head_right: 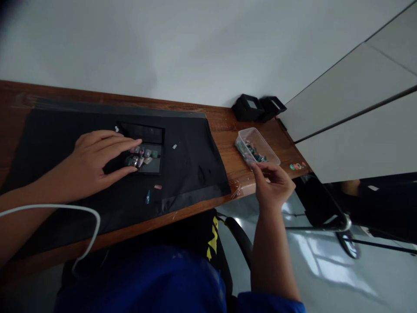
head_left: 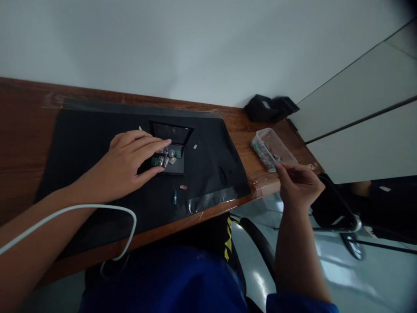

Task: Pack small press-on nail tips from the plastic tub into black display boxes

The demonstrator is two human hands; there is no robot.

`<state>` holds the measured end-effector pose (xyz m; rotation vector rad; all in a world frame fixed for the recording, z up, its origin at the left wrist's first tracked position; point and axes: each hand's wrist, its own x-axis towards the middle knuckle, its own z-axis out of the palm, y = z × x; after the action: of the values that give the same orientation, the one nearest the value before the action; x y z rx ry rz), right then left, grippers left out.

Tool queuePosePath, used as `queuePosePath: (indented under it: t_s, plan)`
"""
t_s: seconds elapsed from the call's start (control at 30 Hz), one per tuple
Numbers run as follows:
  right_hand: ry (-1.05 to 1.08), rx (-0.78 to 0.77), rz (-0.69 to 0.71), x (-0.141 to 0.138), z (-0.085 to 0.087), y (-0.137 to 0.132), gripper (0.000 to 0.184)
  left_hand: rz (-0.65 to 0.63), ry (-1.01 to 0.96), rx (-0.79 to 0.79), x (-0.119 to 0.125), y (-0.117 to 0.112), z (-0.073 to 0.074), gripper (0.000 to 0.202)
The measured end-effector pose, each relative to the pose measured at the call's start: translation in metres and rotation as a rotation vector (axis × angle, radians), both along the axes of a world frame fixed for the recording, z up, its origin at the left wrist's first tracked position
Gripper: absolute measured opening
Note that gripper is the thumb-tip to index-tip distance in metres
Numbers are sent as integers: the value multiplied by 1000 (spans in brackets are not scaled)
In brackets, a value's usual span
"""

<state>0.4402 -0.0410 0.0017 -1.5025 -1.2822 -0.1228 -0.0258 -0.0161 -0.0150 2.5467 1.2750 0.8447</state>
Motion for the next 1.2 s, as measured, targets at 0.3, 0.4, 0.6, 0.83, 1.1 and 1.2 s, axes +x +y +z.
queuePosePath:
  t_s: [0.3, 0.4, 0.6, 0.83, 1.1, 1.2]
  plan:
    - [129, 42, -119, 53, 0, 27, 23, -17, -21, 14, -2, 0, -3, 59]
    - [143, 119, -121, 59, -6, 30, 25, -6, -19, 29, -2, 0, -1, 57]
    - [137, 110, -79, 71, -13, 34, 29, 3, -6, 3, -1, -2, 2, 55]
    - [-6, -77, -174, 67, 3, 38, 14, 33, -12, -2, -2, -4, 1, 51]
    - [-102, -221, -225, 58, 12, 41, 12, 49, -13, 29, 1, -5, 2, 47]
    - [-106, -227, -229, 58, 13, 41, 11, 52, -32, -2, 1, -4, 1, 47]
